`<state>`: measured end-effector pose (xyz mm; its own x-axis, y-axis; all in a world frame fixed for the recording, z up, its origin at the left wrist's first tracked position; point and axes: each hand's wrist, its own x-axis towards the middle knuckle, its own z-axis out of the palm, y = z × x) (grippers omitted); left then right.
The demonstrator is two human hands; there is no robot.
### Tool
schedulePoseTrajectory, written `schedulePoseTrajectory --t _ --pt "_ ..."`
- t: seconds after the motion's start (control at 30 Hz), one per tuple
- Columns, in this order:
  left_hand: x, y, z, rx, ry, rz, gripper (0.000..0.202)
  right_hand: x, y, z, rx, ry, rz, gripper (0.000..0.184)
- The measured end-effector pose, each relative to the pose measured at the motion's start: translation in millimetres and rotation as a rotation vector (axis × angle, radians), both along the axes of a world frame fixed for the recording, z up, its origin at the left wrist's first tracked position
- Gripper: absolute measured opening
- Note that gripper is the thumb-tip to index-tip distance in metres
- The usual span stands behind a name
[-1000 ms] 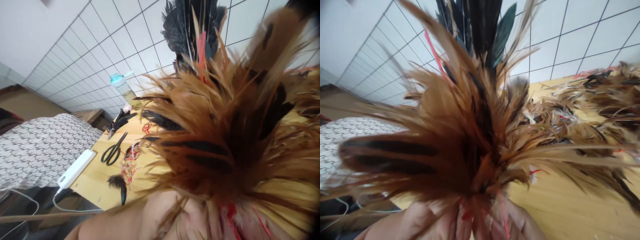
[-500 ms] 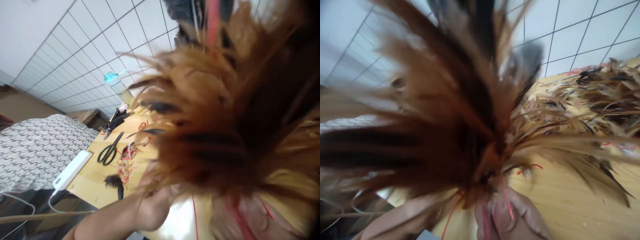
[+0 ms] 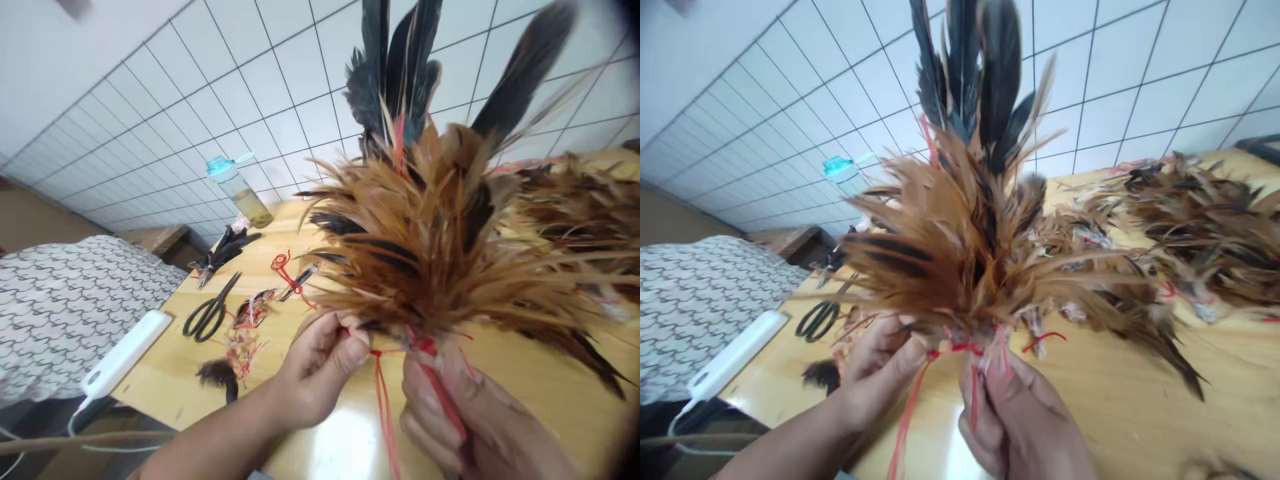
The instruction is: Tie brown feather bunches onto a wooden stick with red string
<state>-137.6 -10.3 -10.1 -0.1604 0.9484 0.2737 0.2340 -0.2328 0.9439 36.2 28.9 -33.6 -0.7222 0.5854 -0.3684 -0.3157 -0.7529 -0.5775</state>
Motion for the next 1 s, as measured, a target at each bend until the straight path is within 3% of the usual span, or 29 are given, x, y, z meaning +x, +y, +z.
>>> schedulePoseTrajectory --t 0.07,0.17,0.43,0.6,0.7,0.8,0.87,1.0 --pt "-1.9 8.6 -2.9 0.028 0.008 -0.045 0.024 -6.5 7.2 16.5 0.029 0.018 -0.062 0.043" --pt "-4.6 18.7 -3.4 0.071 0.047 -0.063 0.02 -14.1 12.9 26.2 0.125 0.053 -0.123 0.044" --pt "-8.0 32.4 -8.0 0.038 0.124 -0.066 0.024 -20.3 26.6 13.8 0.203 -0.043 -0.211 0.043" --pt "-15.3 36.1 -9.0 0.016 0.254 -0.135 0.014 -21.5 34.5 9.1 0.219 -0.113 -0.241 0.043" --pt "-19.2 36.9 -5.2 0.133 0.482 -0.179 0.012 -23.5 38.7 5.0 0.256 -0.177 -0.267 0.043" --pt "-19.6 36.9 -1.7 0.352 0.714 -0.168 0.016 -28.0 43.7 -3.0 0.327 -0.318 -0.258 0.042" --pt "-18.6 36.2 0.1 0.471 0.804 -0.18 0.02 -30.5 46.5 -7.9 0.46 -0.47 -0.271 0.042" --pt "-17.0 34.2 4.7 0.582 0.919 -0.194 0.022 -30.0 43.2 -4.3 1.034 -0.947 -0.147 0.039"
